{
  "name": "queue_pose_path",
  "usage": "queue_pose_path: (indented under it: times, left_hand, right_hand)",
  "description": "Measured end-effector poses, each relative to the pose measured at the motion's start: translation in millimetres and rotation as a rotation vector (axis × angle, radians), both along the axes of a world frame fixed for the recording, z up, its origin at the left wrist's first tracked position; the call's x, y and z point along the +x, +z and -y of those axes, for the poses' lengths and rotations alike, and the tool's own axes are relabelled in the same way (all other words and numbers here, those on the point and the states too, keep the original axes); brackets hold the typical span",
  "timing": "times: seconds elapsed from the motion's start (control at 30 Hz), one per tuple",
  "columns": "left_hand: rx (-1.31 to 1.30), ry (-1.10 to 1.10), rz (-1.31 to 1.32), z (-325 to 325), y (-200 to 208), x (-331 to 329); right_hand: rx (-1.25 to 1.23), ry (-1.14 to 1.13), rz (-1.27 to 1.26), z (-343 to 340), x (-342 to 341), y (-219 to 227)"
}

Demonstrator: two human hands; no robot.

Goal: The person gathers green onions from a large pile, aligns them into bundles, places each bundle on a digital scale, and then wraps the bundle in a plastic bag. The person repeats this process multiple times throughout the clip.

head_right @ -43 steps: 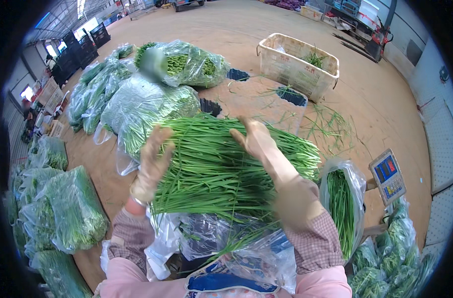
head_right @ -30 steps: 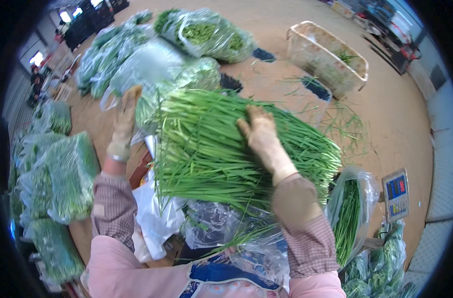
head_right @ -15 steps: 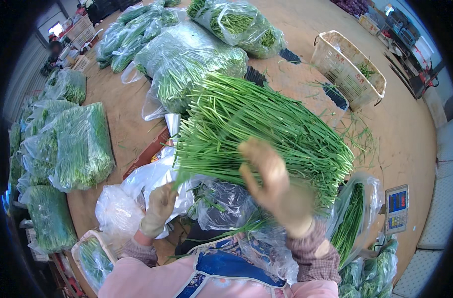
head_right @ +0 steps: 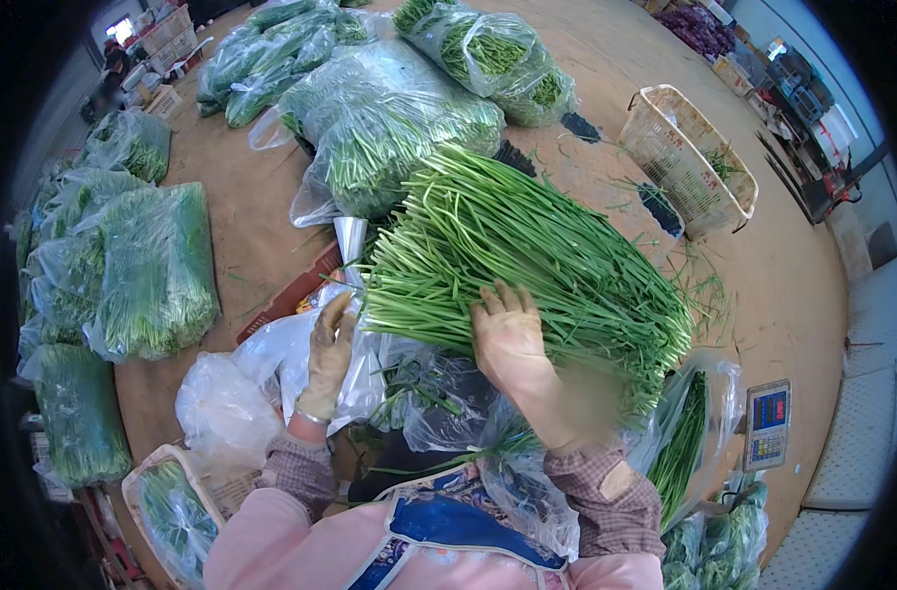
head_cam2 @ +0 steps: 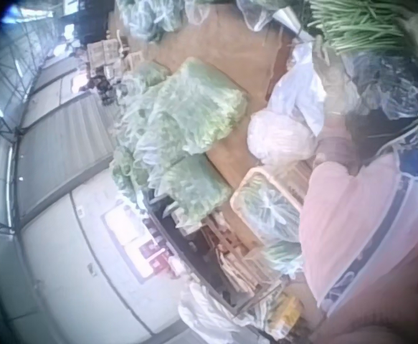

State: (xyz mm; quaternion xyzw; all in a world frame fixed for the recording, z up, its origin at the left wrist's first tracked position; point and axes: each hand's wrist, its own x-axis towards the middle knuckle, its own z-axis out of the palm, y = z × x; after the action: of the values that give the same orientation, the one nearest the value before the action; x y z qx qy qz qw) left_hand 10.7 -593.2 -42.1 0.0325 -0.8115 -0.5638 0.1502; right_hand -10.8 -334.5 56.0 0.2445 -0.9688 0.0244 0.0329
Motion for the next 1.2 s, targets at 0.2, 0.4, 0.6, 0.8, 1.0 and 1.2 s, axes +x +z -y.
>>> queue_pose_path:
  times: [0.2, 0.4, 0.6, 0.8, 1.0, 1.2]
  left_hand:
    - [0.752, 0.118, 0.208, 4, -71, -27]
    - [1.297, -0.145, 0.223, -26, -69, -38]
    - [1.223, 0.055, 0.279, -34, -26, -26]
    - [1.040, -0.192, 0.274, -10, -6, 0]
    - [0.676, 0.108, 0.048, 5, 10, 15]
    - [0.577, -0.366, -0.166, -81, 50, 24]
  right_hand:
    - [0.384, -0.018, 0.107, 35, -5, 18]
    - [0.308, 0.181, 0.097, 100, -12, -16]
    - [0.043, 0.031, -0.249, 130, -41, -101]
    - [0.095, 0.028, 0.230, 121, -41, -18]
    - [-0.700, -0.139, 0.320, 51, -14, 73]
    - [-0.833, 0.194, 0.223, 26, 11, 73]
